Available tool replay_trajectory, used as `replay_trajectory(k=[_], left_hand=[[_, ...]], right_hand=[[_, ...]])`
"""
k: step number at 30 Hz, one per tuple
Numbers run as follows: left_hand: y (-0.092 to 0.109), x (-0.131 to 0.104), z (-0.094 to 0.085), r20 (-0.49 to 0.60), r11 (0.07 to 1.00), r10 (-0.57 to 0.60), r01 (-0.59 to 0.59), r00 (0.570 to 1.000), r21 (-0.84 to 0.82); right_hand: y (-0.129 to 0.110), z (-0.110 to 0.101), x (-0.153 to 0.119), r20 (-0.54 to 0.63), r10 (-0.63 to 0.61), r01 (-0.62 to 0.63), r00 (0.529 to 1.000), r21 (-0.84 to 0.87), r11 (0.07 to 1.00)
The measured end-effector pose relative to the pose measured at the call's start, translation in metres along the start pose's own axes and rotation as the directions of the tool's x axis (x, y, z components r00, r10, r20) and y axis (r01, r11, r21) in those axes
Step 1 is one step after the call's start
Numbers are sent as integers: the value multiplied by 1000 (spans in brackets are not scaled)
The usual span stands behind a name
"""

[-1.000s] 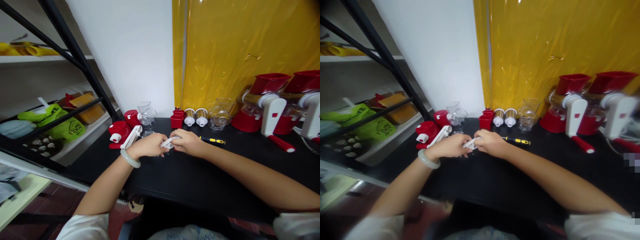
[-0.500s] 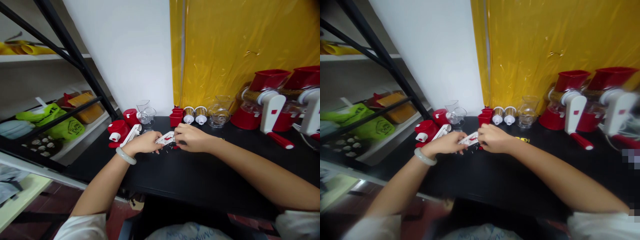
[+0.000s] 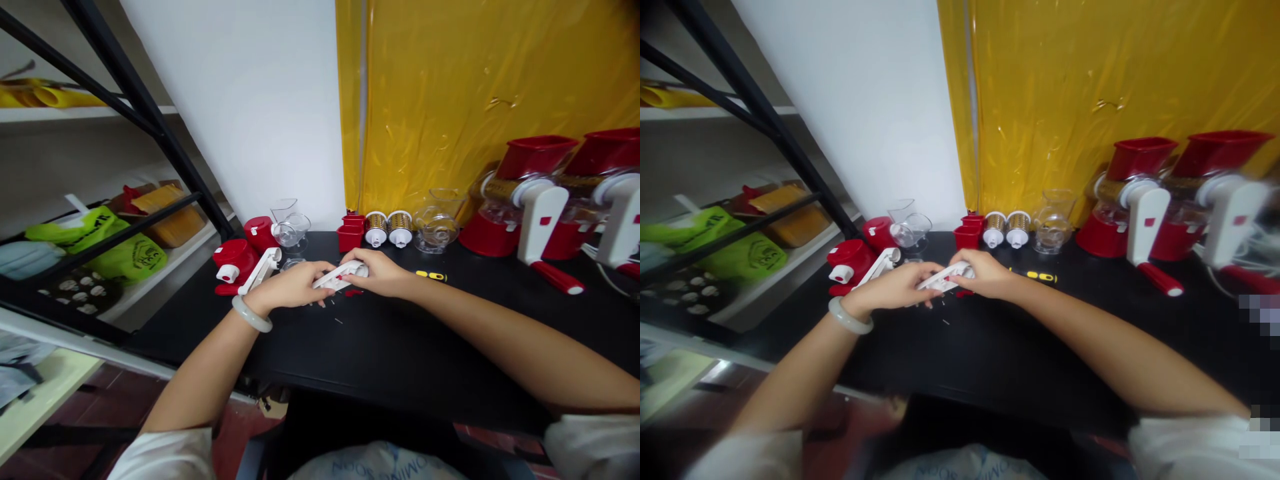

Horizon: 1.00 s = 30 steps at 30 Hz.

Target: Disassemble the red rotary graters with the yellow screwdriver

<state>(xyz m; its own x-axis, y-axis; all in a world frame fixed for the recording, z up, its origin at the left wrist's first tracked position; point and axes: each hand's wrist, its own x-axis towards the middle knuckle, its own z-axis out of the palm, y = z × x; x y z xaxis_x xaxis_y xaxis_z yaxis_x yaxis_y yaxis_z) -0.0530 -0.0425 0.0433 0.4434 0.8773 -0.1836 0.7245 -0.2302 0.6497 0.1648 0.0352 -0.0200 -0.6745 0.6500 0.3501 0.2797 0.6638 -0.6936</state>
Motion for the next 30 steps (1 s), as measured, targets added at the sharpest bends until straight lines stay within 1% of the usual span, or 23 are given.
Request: replay_trajectory(k=[2,4,6,9,11,12,15,18,20,21,22,23,24,25,26,27,28,29,30], left_hand=[[3,0,2,13,1000,-5,5,1000,9],[4,1,4,35,1000,-12,12,999,-1],[4,2,6,62,999,-17,19,998,-42],[2,3,9,94,990,-21,34,995,-139],[1,4,9,92,981,-26,44,995,-188],[0,4,9,87,978,-27,45,996,-203],[-1,5,9,85,974,-14,32,996,-223],[1,6,12,94,974,8,14,996,-225],[4,5,12,91,976,6,14,996,-215],[5,3,11,82,980,0,17,997,-199],[6,-1,9,62,985,-8,19,998,-173],[6,-5,6,31,990,-13,17,999,-137],[6,-11,0,-21,996,-19,17,1000,-93],[5,-18,-7,-100,999,-31,27,995,-34],[3,-26,-15,-197,998,-44,51,980,34],[0,-35,-24,-326,987,-68,110,943,114],[-5,-43,-33,-467,955,-91,210,880,210],[-10,-51,-42,-590,896,-91,325,803,304],[-17,-57,-49,-674,828,-88,430,734,360]], right_hand=[[-3,0,-1,5,73,-73,997,12,997],[-5,-2,-1,35,101,-101,994,10,995],[-3,-6,-1,116,79,-86,990,60,994],[1,-13,0,268,10,-67,963,206,976],[1,-16,0,285,3,-72,959,229,971],[0,-15,0,262,17,-75,965,215,974],[-5,-11,0,143,94,-115,985,146,983],[-8,-6,1,70,136,-142,988,95,985],[-10,-6,1,34,92,-95,995,86,992],[-12,-7,0,-22,45,-44,999,66,997],[-15,-8,-1,-105,-17,20,994,23,1000],[-20,-9,-3,-197,-97,91,976,-42,995],[-26,-9,-6,-268,-190,163,944,-119,979],[-34,-9,-9,-288,-286,238,914,-191,952],[-43,-6,-14,-244,-383,328,891,-237,914],[-51,-2,-19,-137,-474,434,870,-243,867],[-57,5,-25,11,-550,540,835,-209,815],[-62,13,-31,163,-605,626,779,-158,764],[-64,22,-36,294,-621,671,727,-112,733]])
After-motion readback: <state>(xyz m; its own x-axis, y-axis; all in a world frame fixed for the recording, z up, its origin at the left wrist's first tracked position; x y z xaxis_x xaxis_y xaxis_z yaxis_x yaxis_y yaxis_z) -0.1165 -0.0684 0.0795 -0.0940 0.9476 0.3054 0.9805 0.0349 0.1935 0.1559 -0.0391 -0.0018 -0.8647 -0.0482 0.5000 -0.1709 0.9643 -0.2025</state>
